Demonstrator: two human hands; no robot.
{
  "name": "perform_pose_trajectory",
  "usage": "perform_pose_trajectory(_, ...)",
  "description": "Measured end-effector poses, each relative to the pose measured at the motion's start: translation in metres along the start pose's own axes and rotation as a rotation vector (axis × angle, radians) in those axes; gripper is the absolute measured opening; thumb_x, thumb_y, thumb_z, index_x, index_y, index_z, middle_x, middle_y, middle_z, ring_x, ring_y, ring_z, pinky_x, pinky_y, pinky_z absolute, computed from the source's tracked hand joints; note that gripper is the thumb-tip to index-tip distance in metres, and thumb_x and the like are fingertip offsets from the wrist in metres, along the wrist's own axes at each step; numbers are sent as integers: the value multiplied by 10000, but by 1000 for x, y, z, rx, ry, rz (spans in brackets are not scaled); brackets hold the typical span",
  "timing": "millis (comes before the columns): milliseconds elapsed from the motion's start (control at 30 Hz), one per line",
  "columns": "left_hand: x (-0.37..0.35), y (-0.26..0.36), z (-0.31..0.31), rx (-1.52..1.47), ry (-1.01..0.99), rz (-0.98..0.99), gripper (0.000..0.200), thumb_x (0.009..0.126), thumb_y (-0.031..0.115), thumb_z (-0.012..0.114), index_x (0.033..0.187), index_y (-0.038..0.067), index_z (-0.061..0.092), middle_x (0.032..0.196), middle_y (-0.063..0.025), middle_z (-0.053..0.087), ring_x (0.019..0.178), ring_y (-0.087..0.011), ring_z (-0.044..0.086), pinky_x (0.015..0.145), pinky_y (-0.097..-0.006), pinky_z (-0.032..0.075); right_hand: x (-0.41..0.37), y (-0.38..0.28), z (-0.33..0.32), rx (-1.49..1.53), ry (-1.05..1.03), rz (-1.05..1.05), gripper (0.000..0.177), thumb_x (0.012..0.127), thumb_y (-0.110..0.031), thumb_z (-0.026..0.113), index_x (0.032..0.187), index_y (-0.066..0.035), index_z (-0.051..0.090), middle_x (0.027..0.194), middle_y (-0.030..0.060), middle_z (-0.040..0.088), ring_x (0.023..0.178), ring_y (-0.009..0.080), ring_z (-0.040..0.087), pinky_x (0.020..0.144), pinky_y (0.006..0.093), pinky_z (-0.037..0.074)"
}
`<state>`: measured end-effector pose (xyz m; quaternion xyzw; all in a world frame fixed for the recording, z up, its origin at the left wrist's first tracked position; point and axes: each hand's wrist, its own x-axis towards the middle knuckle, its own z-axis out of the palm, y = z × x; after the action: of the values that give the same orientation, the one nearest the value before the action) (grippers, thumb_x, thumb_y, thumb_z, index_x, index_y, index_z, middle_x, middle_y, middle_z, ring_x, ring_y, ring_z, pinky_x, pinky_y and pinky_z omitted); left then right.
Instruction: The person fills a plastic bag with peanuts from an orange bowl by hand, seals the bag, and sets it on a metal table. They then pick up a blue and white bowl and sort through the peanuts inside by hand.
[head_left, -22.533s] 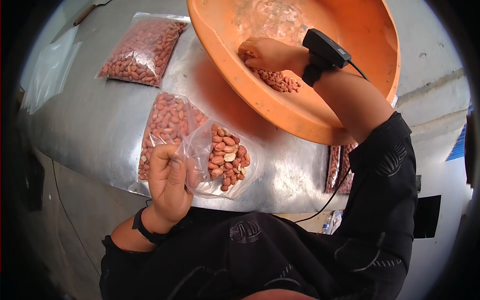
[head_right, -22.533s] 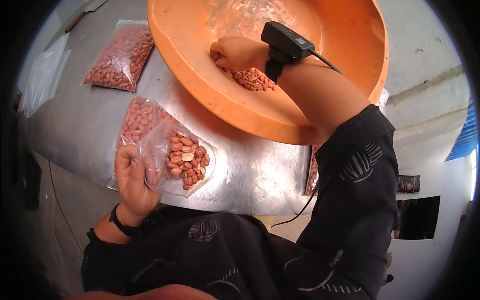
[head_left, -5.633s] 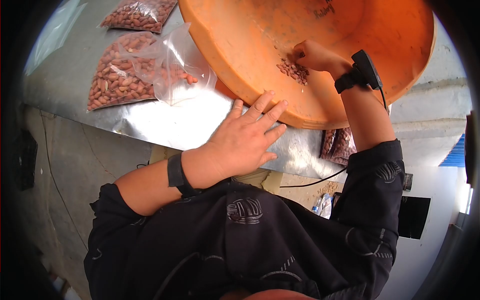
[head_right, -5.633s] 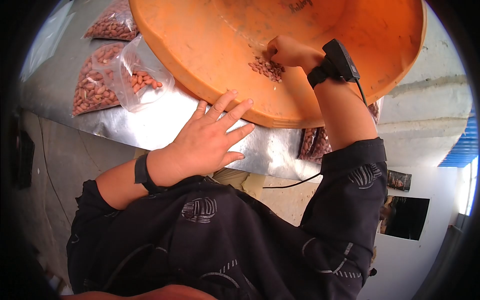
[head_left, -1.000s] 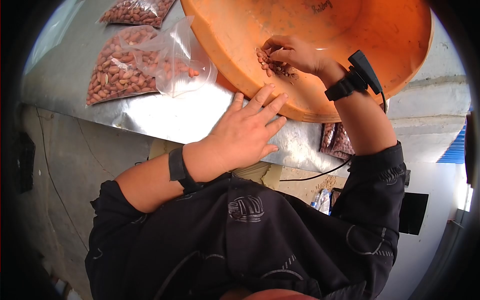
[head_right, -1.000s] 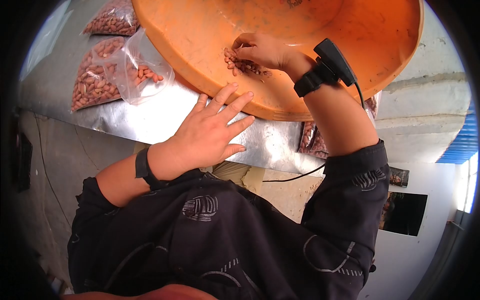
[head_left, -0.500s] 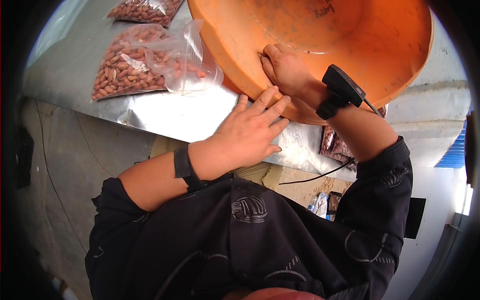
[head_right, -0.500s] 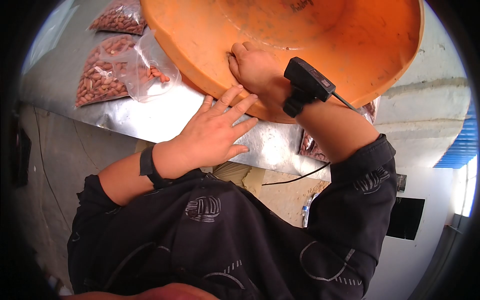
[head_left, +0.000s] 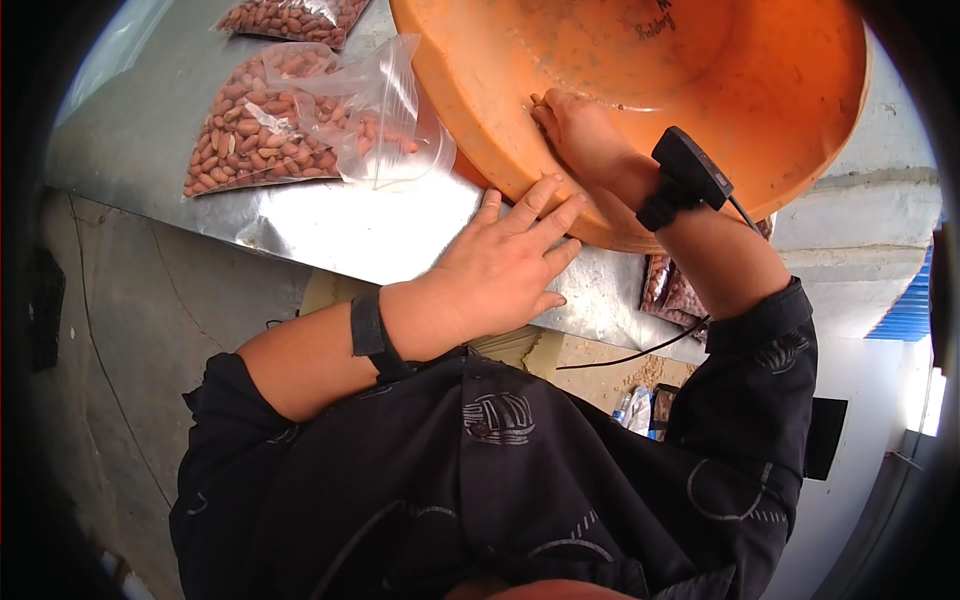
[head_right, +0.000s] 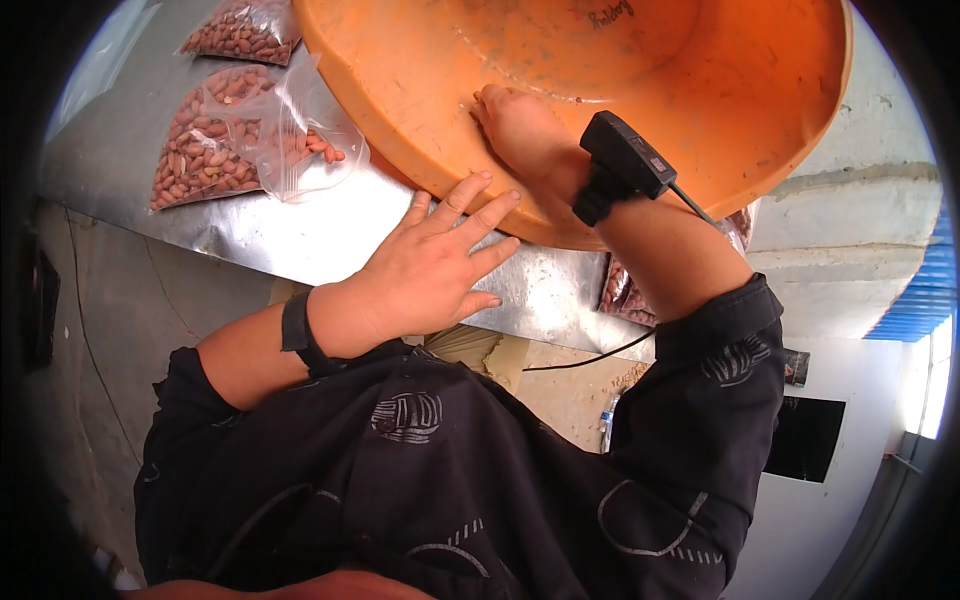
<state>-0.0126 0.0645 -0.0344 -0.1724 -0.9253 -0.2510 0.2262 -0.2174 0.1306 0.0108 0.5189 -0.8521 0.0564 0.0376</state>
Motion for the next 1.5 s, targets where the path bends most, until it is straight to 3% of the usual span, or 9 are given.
perform_pose_trajectory(167,0,0,1,2,-9,-1,482,779,390,676,1166,108,620,1437,-116,330,1366,-333,205,944,-601,377,10,14,-22,251,-37,229,270,971,-247,476,840,-13,508,719,97,562,550,193,511,513,317,427)
perform_pose_trajectory(267,1,0,0,-1,-7,2,477,778,384,679,1161,105,621,1438,-115,331,1362,-335,212,939,-597,383,9,27,-44,1368,-123,562,206,959,-208,464,847,-38,494,695,75,530,511,172,446,461,289,363)
perform_pose_trajectory(300,1,0,0,-3,-3,4,475,778,383,680,1159,104,622,1439,-115,330,1362,-335,213,941,-598,381,4,12,-49,1466,14,578,196,970,-199,446,817,-76,452,687,15,435,508,74,332,433,205,261)
perform_pose_trajectory(533,2,2,-3,1,-20,3,488,777,381,680,1172,102,618,1439,-117,331,1361,-337,215,955,-613,372,-24,36,-59,2397,290,441,293,989,-258,374,807,-37,440,735,71,448,502,98,324,415,214,252)
perform_pose_trajectory(700,3,3,-4,23,-38,6,495,772,378,682,1178,102,617,1436,-117,334,1358,-340,219,952,-612,377,-44,13,-56,2343,499,542,435,990,-372,398,960,54,482,847,132,462,529,108,345,415,222,262)
perform_pose_trajectory(1000,-1,0,3,16,25,15,503,763,385,682,1172,104,608,1398,-136,363,1336,-351,247,952,-604,372,-39,-56,-75,1768,-237,391,102,950,-66,487,954,-14,575,752,40,527,464,44,319,388,176,250)
perform_pose_trajectory(1167,-3,-1,6,33,36,17,516,761,393,678,1182,106,598,1375,-130,388,1324,-358,266,944,-592,373,-3,-113,-81,1262,-496,248,128,933,-112,550,1000,-13,596,715,-6,521,466,15,321,399,184,223)
perform_pose_trajectory(1400,-4,-2,6,51,113,45,514,736,379,704,1156,99,609,1279,-113,472,1315,-374,285,919,-584,397,42,-150,-69,557,-283,-52,150,887,-94,584,987,11,620,735,16,574,560,42,464,498,192,387)
perform_pose_trajectory(1500,-5,-1,7,40,119,45,519,727,379,709,1154,101,613,1249,-109,495,1311,-374,300,918,-588,396,52,-158,-86,537,-336,-92,167,800,-78,638,921,36,638,716,86,630,652,151,606,609,284,492)
